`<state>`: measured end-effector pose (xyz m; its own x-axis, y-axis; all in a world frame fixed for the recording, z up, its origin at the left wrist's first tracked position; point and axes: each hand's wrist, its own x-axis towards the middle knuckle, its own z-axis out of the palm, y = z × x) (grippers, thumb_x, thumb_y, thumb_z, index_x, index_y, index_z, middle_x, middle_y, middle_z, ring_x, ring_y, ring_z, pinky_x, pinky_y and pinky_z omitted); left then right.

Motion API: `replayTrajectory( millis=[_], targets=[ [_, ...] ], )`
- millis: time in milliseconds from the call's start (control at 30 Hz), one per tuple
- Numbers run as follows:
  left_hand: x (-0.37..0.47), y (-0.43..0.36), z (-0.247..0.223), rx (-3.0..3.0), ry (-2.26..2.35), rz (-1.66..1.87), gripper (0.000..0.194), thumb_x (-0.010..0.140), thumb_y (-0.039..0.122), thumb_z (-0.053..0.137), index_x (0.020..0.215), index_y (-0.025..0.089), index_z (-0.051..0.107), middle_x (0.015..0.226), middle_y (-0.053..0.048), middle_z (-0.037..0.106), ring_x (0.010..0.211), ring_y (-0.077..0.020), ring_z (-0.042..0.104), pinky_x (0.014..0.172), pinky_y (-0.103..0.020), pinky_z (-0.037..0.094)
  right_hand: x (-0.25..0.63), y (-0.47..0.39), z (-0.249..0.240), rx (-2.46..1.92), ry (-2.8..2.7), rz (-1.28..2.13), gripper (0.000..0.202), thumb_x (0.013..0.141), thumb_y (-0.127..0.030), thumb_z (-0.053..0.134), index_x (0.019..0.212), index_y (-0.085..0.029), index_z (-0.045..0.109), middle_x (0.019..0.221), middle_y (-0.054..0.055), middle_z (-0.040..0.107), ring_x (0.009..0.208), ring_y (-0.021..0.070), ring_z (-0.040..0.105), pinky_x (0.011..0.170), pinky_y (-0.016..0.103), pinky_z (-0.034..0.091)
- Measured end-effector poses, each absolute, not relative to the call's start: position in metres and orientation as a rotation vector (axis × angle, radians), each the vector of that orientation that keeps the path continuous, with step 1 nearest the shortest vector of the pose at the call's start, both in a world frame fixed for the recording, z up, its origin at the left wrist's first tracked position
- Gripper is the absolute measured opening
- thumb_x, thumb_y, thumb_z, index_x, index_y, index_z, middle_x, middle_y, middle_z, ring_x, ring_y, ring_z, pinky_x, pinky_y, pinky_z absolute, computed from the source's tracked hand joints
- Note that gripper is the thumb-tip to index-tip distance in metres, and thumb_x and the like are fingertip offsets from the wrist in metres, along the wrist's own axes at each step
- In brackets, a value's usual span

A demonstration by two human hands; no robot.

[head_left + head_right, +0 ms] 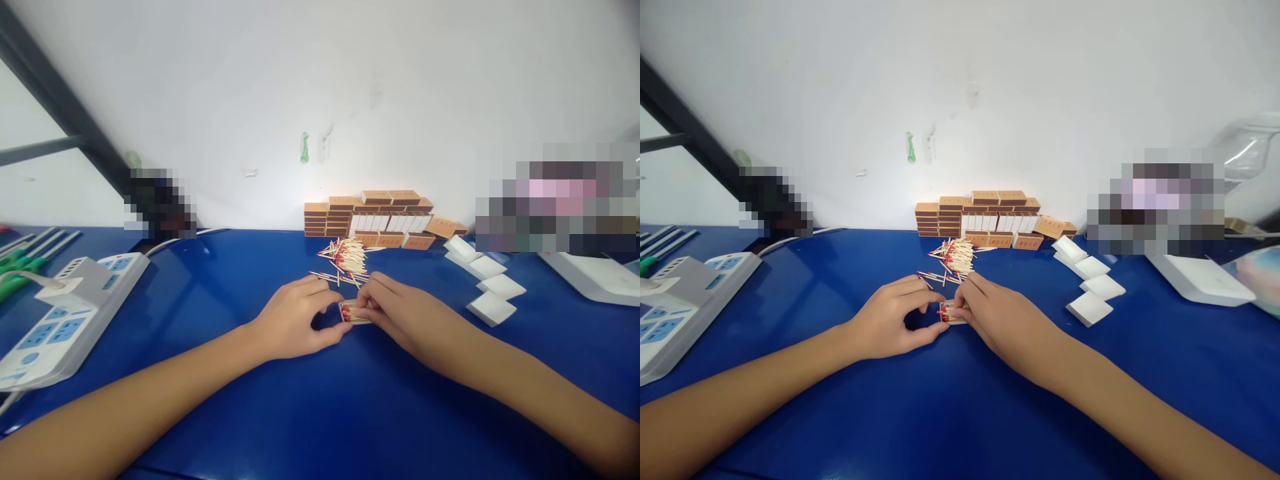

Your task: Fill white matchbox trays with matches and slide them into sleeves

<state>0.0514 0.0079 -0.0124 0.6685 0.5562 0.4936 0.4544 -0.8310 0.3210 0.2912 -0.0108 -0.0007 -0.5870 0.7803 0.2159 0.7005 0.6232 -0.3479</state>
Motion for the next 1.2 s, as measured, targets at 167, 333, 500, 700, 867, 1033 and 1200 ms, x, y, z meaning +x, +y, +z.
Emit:
replayTrajectory(
  millis=[167,333,500,700,867,1033,1200],
  targets=[
    [0.0508,0.0078,-0.0123,2.709,0.794,0.897,0.024,0.094,0.037,0.068,0.102,0.016,0.072,0.078,-0.002,0.064,0.072,-0.0162,0.059,0.070,-0.031,0.052,0.2916,-0.0108,-0.0036,-1.237,-2.548,0.461,0.015,0.108,-0.028,0.049,0.097,-0.021,0.057,0.102,0.005,0.066,0.083,0.0202,0.068,0.069,0.033,0.051],
    [0.0512,0.0071,-0.0121,2.708,0.770,0.897,0.023,0.094,0.037,0.068,0.102,0.016,0.072,0.077,-0.001,0.064,0.071,-0.0155,0.058,0.068,-0.031,0.050,0.2912,-0.0134,0.0003,-1.245,-2.522,0.527,0.016,0.108,-0.030,0.049,0.098,-0.021,0.057,0.104,0.006,0.066,0.086,0.0209,0.068,0.072,0.034,0.052],
    [0.0518,0.0068,-0.0124,2.701,0.772,0.895,0.022,0.094,0.036,0.069,0.102,0.016,0.073,0.077,-0.001,0.064,0.072,-0.0156,0.058,0.069,-0.031,0.051,0.2930,-0.0132,0.0046,-1.206,-2.509,0.530,0.016,0.107,-0.031,0.052,0.099,-0.021,0.061,0.100,0.005,0.065,0.082,0.0185,0.065,0.070,0.032,0.050],
    [0.0516,0.0064,-0.0124,2.712,0.759,0.899,0.024,0.094,0.036,0.069,0.104,0.015,0.073,0.078,-0.001,0.064,0.071,-0.0157,0.059,0.069,-0.032,0.052,0.2959,-0.0098,0.0045,-1.111,-2.481,0.437,0.012,0.104,-0.028,0.058,0.099,-0.022,0.066,0.098,0.003,0.062,0.074,0.0140,0.061,0.066,0.028,0.046],
    [0.0513,0.0057,-0.0116,2.697,0.760,0.927,0.024,0.092,0.035,0.072,0.107,0.015,0.073,0.082,-0.002,0.067,0.073,-0.0157,0.060,0.071,-0.032,0.053,0.2990,-0.0067,0.0046,-1.040,-2.452,0.292,0.014,0.101,-0.030,0.064,0.094,-0.023,0.072,0.092,0.003,0.061,0.071,0.0138,0.059,0.063,0.028,0.043],
    [0.0519,0.0059,-0.0116,2.718,0.755,0.931,0.023,0.094,0.036,0.070,0.104,0.015,0.073,0.077,-0.001,0.064,0.070,-0.0157,0.059,0.071,-0.033,0.054,0.2976,-0.0077,0.0010,-1.043,-2.451,0.317,0.014,0.104,-0.030,0.058,0.100,-0.021,0.068,0.095,0.002,0.060,0.064,0.0114,0.055,0.060,0.028,0.043],
    [0.0515,0.0053,-0.0115,2.706,0.761,0.938,0.021,0.093,0.035,0.070,0.102,0.017,0.072,0.080,-0.002,0.066,0.073,-0.0161,0.060,0.071,-0.032,0.054,0.2977,-0.0076,-0.0008,-1.019,-2.483,0.340,0.017,0.105,-0.029,0.055,0.101,-0.022,0.070,0.096,0.003,0.060,0.069,0.0131,0.059,0.064,0.029,0.046]
  ],
)
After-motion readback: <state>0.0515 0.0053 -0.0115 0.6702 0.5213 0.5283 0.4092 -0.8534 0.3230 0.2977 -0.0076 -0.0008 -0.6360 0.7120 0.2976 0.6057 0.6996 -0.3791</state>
